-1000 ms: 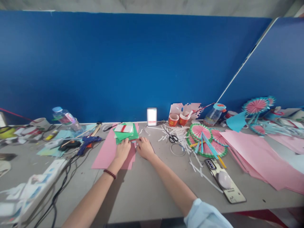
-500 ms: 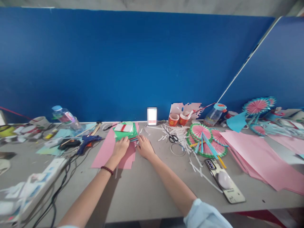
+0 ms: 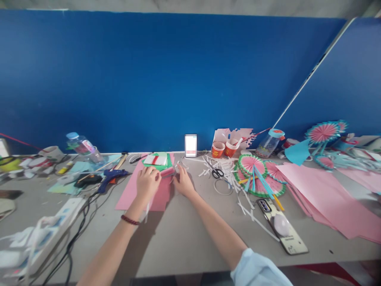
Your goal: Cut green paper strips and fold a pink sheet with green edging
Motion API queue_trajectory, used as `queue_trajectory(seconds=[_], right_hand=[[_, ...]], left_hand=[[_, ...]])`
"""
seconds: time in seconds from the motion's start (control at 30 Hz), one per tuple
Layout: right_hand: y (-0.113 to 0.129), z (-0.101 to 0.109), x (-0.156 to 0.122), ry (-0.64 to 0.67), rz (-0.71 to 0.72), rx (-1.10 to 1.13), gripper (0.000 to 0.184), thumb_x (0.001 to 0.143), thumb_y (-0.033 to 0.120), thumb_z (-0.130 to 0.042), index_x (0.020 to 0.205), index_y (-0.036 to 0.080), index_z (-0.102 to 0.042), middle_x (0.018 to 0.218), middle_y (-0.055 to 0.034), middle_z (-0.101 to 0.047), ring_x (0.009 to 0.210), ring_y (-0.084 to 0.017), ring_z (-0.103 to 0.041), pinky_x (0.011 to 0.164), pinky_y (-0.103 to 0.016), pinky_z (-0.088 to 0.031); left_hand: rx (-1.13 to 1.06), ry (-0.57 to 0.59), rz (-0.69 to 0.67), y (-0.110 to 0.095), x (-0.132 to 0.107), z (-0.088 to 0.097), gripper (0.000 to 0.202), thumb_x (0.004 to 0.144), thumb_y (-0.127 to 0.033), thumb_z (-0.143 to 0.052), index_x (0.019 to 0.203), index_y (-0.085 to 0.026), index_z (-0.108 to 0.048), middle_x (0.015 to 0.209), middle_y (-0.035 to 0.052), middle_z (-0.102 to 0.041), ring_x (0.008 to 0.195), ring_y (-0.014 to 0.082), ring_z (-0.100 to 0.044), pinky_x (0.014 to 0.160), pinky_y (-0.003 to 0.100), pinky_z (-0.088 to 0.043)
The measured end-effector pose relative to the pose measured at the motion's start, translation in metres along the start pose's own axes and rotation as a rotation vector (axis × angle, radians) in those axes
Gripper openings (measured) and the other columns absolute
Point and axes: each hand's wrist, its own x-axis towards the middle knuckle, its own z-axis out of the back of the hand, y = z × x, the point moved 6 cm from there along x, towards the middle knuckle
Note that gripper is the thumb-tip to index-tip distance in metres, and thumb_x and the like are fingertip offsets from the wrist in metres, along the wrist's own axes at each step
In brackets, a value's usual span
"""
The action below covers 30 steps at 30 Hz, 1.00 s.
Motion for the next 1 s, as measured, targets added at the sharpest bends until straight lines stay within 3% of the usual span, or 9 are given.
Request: queue_trajectory(seconds=[0.13,0.23,0.33,0.4,0.57,0.73,0.87,0.93,1.0], right_hand=[[-0.016,-0.002,0.003,-0.069,-0.106,0.204,0.059,0.080,0.019,-0.047,0.138,0.014,-0.035,0.124,-0.0166,-0.052,0.092,-0.019,-0.058,0.086,-0.035,-0.047],[-0.028,0.003,0.008,-0.127,-0.229,0.465,0.045,0.083,0.030,-0.048,0.126,0.016,-0.048,0.118,-0.0143,-0.057,0.092,-0.018,-0.059,0.081,-0.033,-0.048],[-0.031,0.004,0.012,0.022,-0.360,0.762,0.044,0.089,0.047,-0.037,0.107,0.016,-0.061,0.101,-0.0103,-0.067,0.093,-0.019,-0.061,0.080,-0.031,-0.048],[-0.030,0.007,0.011,0.135,-0.466,0.915,0.059,0.087,0.060,-0.032,0.101,0.012,-0.063,0.093,-0.0117,-0.068,0.085,-0.019,-0.064,0.071,-0.030,-0.050],[-0.031,0.040,0.009,0.093,-0.498,0.842,0.046,0.070,0.054,-0.064,0.090,0.013,-0.067,0.077,-0.0068,-0.069,0.067,-0.016,-0.063,0.061,-0.026,-0.048],[-0.046,0.077,-0.006,0.038,-0.516,0.668,0.032,0.060,0.043,-0.073,0.067,0.013,-0.064,0.057,0.0000,-0.061,0.053,-0.012,-0.053,0.050,-0.023,-0.039],[-0.058,0.099,-0.030,0.060,-0.512,0.605,0.033,0.066,0.046,-0.067,0.068,0.013,-0.064,0.061,-0.0019,-0.063,0.055,-0.013,-0.054,0.052,-0.024,-0.039],[-0.068,0.104,-0.046,0.089,-0.559,0.567,0.036,0.064,0.047,-0.068,0.070,0.012,-0.064,0.061,-0.0026,-0.063,0.054,-0.014,-0.054,0.051,-0.025,-0.040],[-0.077,0.105,-0.059,0.131,-0.585,0.521,0.036,0.065,0.047,-0.067,0.074,0.012,-0.065,0.062,-0.0032,-0.064,0.054,-0.014,-0.055,0.050,-0.025,-0.040]], left_hand=[[-0.138,-0.061,0.106,-0.007,0.006,0.039,0.021,0.088,-0.026,-0.043,0.086,-0.019,-0.062,0.088,0.0053,-0.066,0.074,0.0183,-0.059,0.069,0.028,-0.040],[-0.406,-0.079,0.205,-0.008,0.010,0.061,0.021,0.088,-0.032,-0.044,0.093,-0.019,-0.059,0.087,0.0044,-0.065,0.072,0.0161,-0.060,0.064,0.024,-0.041],[-0.697,-0.104,0.293,-0.005,0.011,0.065,0.027,0.087,-0.040,-0.043,0.096,-0.018,-0.056,0.082,0.0035,-0.061,0.066,0.0143,-0.055,0.058,0.023,-0.040],[-0.825,-0.051,0.389,-0.001,0.009,0.050,0.030,0.085,-0.044,-0.046,0.095,-0.017,-0.056,0.065,-0.0018,-0.051,0.050,0.0108,-0.044,0.048,0.021,-0.033],[-0.992,0.065,0.615,0.004,-0.009,-0.010,0.033,0.077,-0.045,-0.052,0.091,-0.016,-0.058,0.055,-0.0054,-0.042,0.047,0.0105,-0.039,0.046,0.021,-0.030],[-1.007,0.185,0.592,-0.015,-0.020,-0.052,0.042,0.076,-0.048,-0.051,0.100,-0.014,-0.060,0.072,0.0025,-0.060,0.063,0.0162,-0.054,0.057,0.026,-0.042],[-1.084,0.285,0.452,-0.038,-0.027,-0.065,0.043,0.077,-0.044,-0.054,0.106,-0.013,-0.061,0.090,0.0079,-0.067,0.077,0.0188,-0.061,0.068,0.029,-0.046],[-1.104,0.383,0.383,-0.047,-0.034,-0.068,0.042,0.079,-0.044,-0.053,0.105,-0.013,-0.062,0.078,0.0056,-0.067,0.066,0.0180,-0.060,0.062,0.028,-0.046],[-1.036,0.376,0.351,-0.045,-0.039,-0.067,0.039,0.085,-0.044,-0.044,0.102,-0.014,-0.064,0.066,0.0033,-0.065,0.057,0.0169,-0.058,0.057,0.027,-0.044]])
